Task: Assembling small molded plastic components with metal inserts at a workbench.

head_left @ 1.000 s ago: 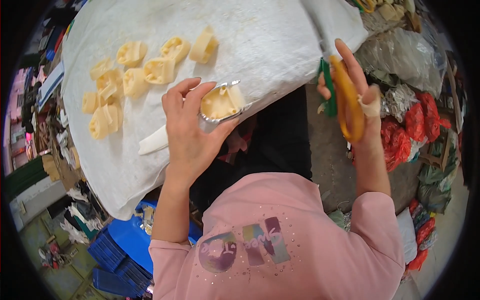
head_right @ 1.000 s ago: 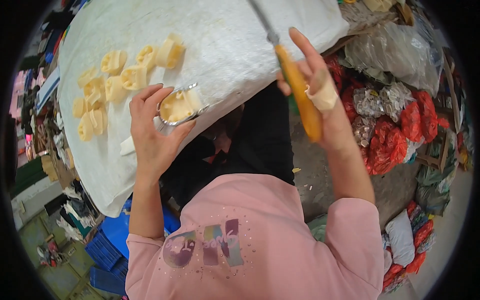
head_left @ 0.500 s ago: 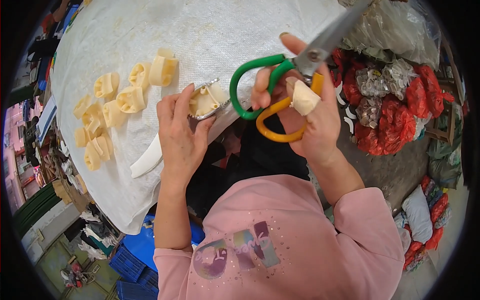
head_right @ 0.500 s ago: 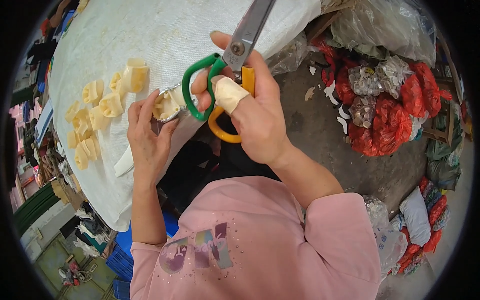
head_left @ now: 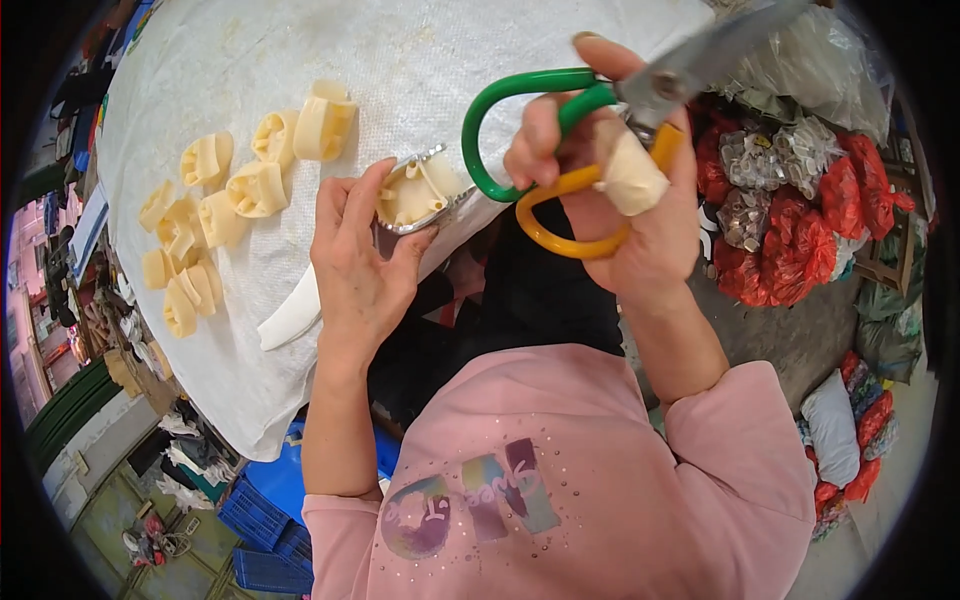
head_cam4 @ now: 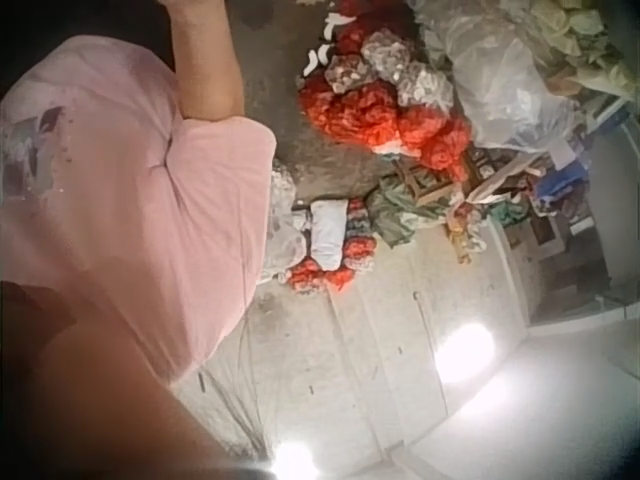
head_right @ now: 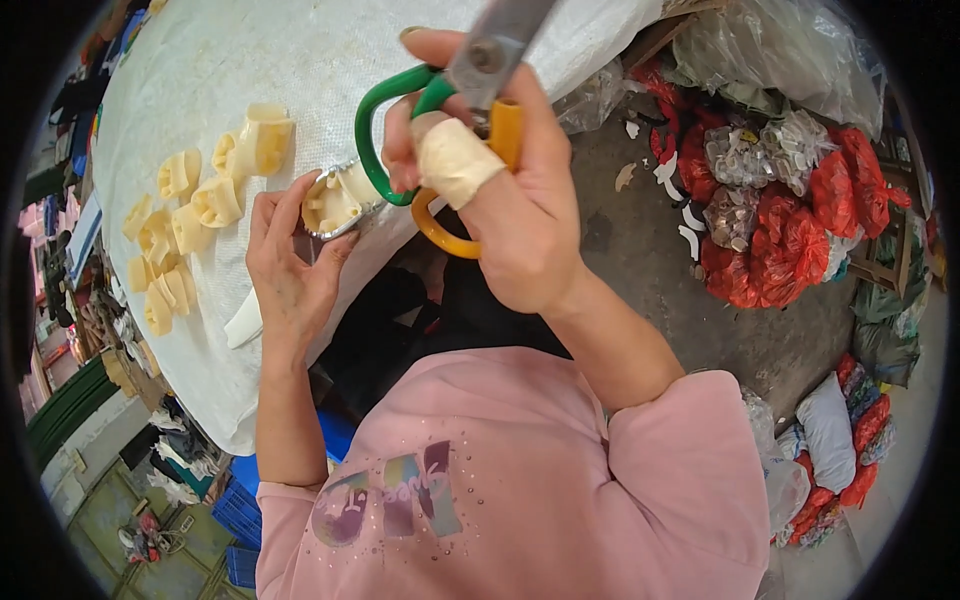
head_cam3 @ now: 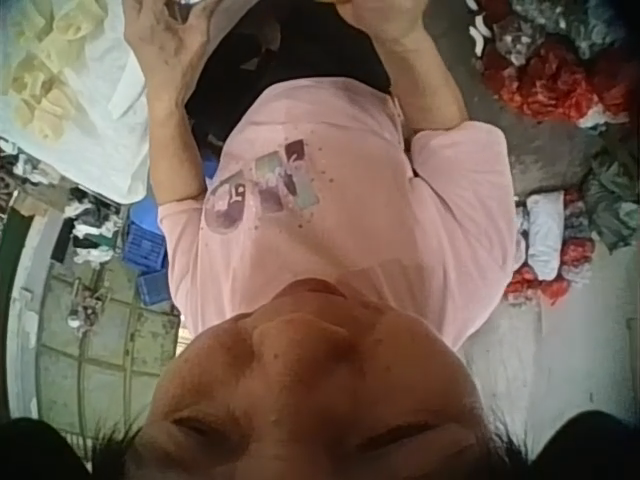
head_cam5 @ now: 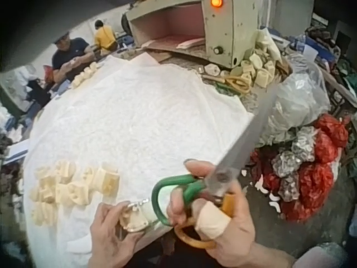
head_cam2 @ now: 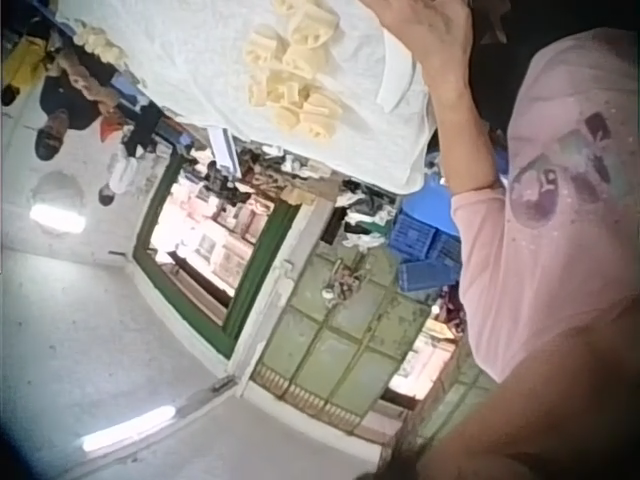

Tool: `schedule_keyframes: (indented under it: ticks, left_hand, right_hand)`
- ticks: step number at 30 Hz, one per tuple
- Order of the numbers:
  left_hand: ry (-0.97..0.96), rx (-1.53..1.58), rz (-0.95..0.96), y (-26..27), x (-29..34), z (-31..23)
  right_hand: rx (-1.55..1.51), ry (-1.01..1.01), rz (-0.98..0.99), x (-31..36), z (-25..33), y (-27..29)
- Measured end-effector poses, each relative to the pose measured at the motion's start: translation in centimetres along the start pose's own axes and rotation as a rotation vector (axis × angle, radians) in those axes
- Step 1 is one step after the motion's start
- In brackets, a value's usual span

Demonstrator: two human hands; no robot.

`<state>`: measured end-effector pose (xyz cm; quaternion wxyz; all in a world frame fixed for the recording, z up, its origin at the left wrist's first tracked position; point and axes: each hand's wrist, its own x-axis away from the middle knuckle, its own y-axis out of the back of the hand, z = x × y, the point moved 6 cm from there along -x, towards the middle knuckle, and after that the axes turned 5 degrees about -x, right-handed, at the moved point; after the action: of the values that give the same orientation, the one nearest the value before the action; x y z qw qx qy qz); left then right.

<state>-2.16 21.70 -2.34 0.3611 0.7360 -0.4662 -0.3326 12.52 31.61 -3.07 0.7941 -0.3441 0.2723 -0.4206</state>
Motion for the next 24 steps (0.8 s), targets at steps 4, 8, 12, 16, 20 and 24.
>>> schedule_keyframes:
  ticks: [4,8,12,16,20,24]
  left_hand:
    - [-0.030,0.026,-0.007,0.0,0.0,0.0]
    - [-0.002,0.030,0.012,-0.2,-0.3,0.3]
    - [-0.019,0.016,0.005,0.1,-0.1,0.0]
    - [-0.021,0.013,0.013,0.1,-0.2,-0.1]
    - [0.014,0.012,0.039,0.0,-0.3,0.4]
    - [-0.008,-0.022,0.032,0.3,-0.2,-0.2]
  right_hand:
    - [0.042,-0.035,-0.001,0.8,-2.0,0.1]
    - [0.033,-0.058,-0.003,-1.5,-1.2,0.4]
    - [0.101,0.135,0.050,-3.5,0.1,-1.0]
    - [0.085,0.037,-0.012,-2.7,-3.3,-0.7]
    - [0.140,0.005,0.016,-4.3,-1.6,-1.5]
    - [0.197,0.142,-0.026,-3.2,-2.4,-1.8]
